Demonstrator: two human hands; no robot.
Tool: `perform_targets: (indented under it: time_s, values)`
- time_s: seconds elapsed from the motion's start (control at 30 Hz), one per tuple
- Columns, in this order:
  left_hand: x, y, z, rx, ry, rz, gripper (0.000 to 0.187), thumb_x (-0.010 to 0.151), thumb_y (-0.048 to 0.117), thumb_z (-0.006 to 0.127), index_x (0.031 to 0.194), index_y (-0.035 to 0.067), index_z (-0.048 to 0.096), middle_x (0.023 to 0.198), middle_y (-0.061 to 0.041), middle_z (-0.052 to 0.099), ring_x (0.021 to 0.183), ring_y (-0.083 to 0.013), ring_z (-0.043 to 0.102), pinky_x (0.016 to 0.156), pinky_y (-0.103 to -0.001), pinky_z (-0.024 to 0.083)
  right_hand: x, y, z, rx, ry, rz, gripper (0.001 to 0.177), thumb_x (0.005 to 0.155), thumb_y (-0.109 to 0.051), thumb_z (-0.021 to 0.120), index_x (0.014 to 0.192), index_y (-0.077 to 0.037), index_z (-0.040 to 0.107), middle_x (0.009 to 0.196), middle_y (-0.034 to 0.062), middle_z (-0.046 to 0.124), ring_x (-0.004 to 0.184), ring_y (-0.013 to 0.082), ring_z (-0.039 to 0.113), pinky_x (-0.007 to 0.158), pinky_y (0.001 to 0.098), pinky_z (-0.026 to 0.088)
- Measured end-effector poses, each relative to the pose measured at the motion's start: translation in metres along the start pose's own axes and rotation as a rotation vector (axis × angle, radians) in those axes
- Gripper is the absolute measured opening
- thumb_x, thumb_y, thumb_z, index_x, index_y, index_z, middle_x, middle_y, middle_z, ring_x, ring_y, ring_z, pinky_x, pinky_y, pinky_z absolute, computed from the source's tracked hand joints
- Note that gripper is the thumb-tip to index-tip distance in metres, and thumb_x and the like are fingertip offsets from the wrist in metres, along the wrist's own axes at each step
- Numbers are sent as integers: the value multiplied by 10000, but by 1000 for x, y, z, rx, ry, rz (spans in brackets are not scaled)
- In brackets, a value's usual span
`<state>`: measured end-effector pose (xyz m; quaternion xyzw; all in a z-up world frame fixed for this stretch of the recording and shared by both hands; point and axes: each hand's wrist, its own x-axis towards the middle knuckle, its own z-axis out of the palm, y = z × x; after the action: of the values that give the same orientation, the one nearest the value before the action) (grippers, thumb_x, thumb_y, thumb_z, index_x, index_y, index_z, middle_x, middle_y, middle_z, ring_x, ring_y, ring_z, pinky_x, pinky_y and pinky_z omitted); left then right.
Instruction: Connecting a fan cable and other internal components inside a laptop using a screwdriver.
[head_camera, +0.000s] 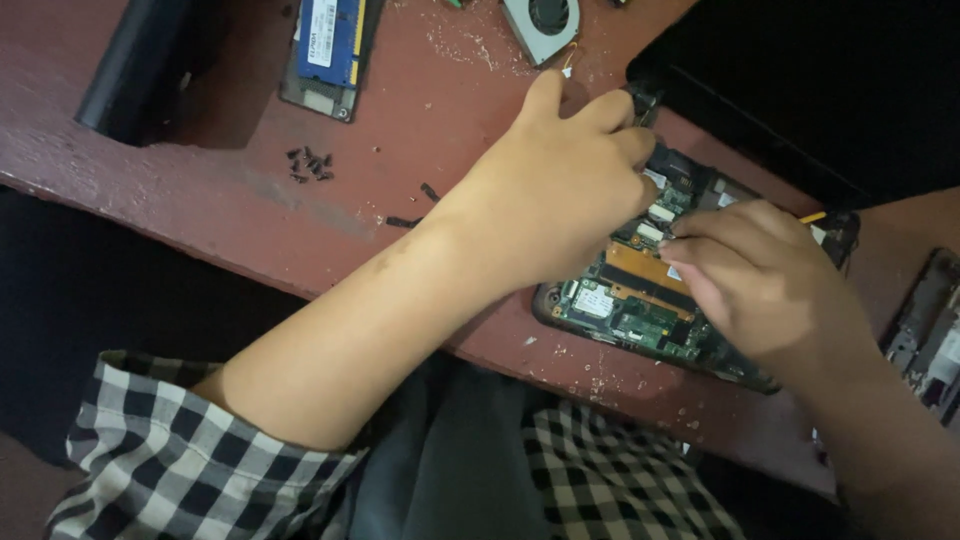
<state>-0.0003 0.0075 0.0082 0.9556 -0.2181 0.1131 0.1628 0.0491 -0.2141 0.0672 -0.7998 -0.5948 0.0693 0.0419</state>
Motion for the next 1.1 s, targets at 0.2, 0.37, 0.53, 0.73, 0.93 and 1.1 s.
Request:
perform_targets:
  time_s: [0.2, 0.37, 0.53, 0.73, 0.93, 1.1]
  values:
    - [-5, -2, 3, -16, 147, 44, 276, 624, 146, 697, 895, 180, 734, 1084, -57, 661, 1060, -295, 490, 796, -587, 416, -17, 6, 20, -287, 53, 166, 64, 872, -208, 729, 853, -207, 669, 1098, -109, 689, 1016, 269, 585, 812, 461, 366]
    - [-4, 2, -7, -16, 88, 67, 302, 740, 275, 689, 1025, 178, 715, 1100, -48, 639, 1046, -285, 516, 831, -609, 417, -23, 0, 17, -175, 104, 208, 129, 906, -201, 631, 1021, -207, 688, 1224, -52, 615, 1068, 332, 511, 869, 465, 364]
    - [-5, 13, -9, 3, 213, 129, 343, 741, 370, 698, 1045, 211, 708, 1113, -23, 608, 1027, -256, 521, 823, -557, 413, -51, -2, 27, -64, 362, 275, 185, 932, -133, 623, 1089, -192, 701, 1249, 27, 640, 1051, 276, 511, 952, 407, 340]
    - [0, 20, 1, -17, 242, 261, 307, 814, 357, 639, 1066, 216, 745, 1132, 33, 619, 1055, -229, 517, 963, -587, 386, -85, 11, 50, -112, 572, 394, 140, 979, -103, 625, 1077, -42, 703, 1196, 149, 652, 1110, 326, 545, 1009, 452, 385]
    - [5, 36, -10, -80, 219, 208, 178, 827, 296, 684, 931, 180, 770, 1099, 7, 613, 1072, -253, 515, 946, -626, 371, -79, 20, 52, -15, 584, 470, 136, 962, -78, 633, 1054, -29, 720, 1187, 142, 646, 1092, 307, 577, 1008, 418, 371]
    - [1, 57, -22, 59, 56, 18, 310, 710, 200, 704, 1020, 191, 696, 1187, -34, 543, 1157, -255, 494, 955, -634, 392, -79, 24, 60, -36, 506, 535, 177, 911, -196, 647, 1068, -144, 711, 1233, 42, 622, 1076, 275, 480, 962, 385, 333]
